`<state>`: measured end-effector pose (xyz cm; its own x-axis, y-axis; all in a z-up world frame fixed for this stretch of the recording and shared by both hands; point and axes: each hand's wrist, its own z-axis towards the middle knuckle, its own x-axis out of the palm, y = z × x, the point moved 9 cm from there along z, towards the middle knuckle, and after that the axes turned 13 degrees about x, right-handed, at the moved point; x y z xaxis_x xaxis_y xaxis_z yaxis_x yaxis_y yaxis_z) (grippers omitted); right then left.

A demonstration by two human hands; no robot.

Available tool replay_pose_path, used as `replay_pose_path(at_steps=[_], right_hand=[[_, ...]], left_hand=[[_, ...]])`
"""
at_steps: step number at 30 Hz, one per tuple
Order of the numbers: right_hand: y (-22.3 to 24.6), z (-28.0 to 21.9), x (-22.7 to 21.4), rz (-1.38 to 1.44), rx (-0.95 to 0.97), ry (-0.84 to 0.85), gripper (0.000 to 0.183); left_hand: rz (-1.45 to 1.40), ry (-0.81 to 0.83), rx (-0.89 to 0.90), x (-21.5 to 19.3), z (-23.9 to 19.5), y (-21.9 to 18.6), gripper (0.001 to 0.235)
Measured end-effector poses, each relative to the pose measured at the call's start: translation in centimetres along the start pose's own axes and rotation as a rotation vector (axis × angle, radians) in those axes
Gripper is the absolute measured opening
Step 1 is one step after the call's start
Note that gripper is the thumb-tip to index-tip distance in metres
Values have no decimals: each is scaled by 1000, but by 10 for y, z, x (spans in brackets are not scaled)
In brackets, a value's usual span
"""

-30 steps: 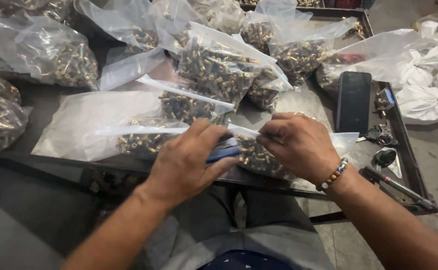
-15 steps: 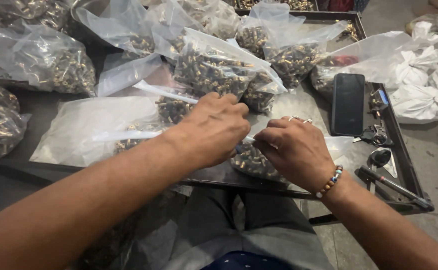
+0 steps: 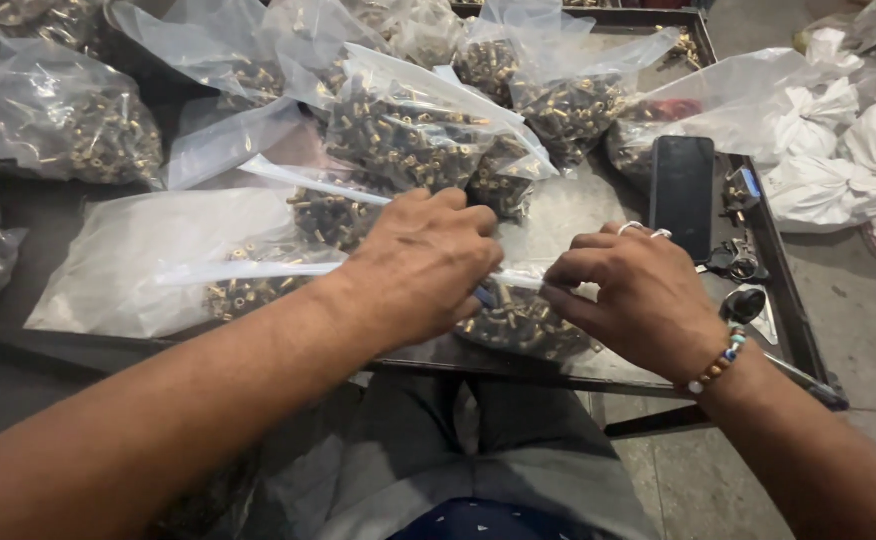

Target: Sealing plastic bags filled with small metal parts using a handheld stapler.

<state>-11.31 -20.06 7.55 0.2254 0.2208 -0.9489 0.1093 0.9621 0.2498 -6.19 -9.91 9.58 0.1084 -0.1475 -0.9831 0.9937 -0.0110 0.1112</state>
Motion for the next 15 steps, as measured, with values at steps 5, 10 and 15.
replay_pose_path(at_steps=[5,10,15], right_hand=[[1,-2,0,-7,-51,-40,15],[-10,-5,12,43,-89,-30,14],[-36,-23,-12,-19,-124,-172,16]], left_hand=[[-8,31,2,13,17,-9,25],[-3,-2,4,29,28,-8,8],[-74,56,-32,18,22,4,13]])
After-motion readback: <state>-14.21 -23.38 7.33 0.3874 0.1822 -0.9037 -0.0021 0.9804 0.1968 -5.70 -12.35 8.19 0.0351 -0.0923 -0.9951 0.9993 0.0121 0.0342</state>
